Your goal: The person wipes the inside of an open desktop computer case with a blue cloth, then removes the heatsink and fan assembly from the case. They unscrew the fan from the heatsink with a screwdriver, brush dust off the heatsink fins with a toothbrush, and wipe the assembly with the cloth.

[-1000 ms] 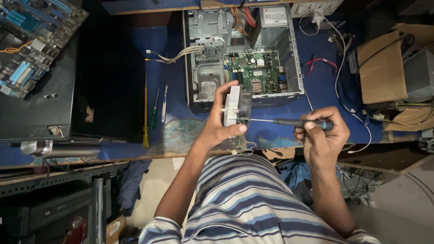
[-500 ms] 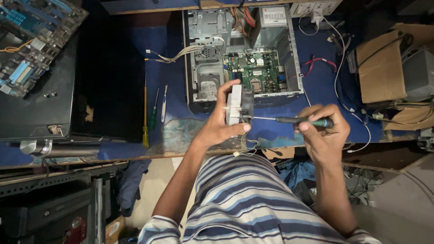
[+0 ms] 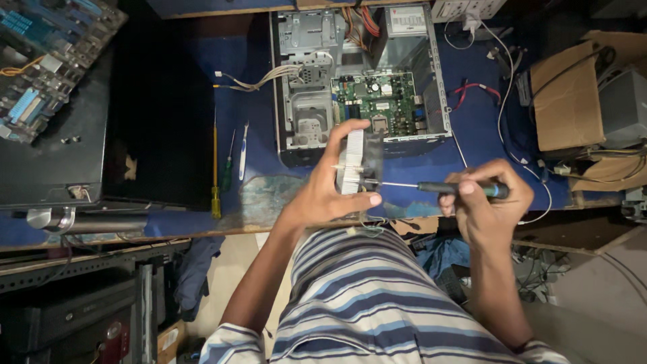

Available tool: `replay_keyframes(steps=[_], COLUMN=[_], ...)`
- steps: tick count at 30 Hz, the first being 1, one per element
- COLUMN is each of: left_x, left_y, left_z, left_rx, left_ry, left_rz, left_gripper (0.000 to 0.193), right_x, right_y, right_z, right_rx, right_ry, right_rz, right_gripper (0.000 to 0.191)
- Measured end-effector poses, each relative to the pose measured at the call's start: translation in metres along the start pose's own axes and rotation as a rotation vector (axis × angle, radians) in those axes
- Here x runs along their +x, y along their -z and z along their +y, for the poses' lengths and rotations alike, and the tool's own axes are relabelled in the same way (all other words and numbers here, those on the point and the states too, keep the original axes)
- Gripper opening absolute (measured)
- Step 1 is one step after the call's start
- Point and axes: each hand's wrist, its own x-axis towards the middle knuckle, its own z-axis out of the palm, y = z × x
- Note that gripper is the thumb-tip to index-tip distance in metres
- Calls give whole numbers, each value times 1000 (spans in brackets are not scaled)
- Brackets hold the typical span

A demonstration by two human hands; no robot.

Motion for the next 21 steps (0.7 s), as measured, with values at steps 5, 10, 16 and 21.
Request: replay_keyframes(steps=[5,10,16,21], left_x=[-1,-6,-12,-13], left_y=[-3,-2,-5,-7], left_z=[8,11,11,11], left_rx=[44,98,-68,-47], left_ry=[30,8,53,106], left_rz=[-21,-30,-24,-8], left_gripper=[105,104,102,103], right_x=[-1,-4,-7,-9], right_y=[2,5,2,0], right_z=[-3,-3,-9,-9], right_rx=[11,-5,-92,39], right_ry=[40,97,163,38], right_rz=[-63,-124,-181,-35], right_gripper=[19,25,28,38])
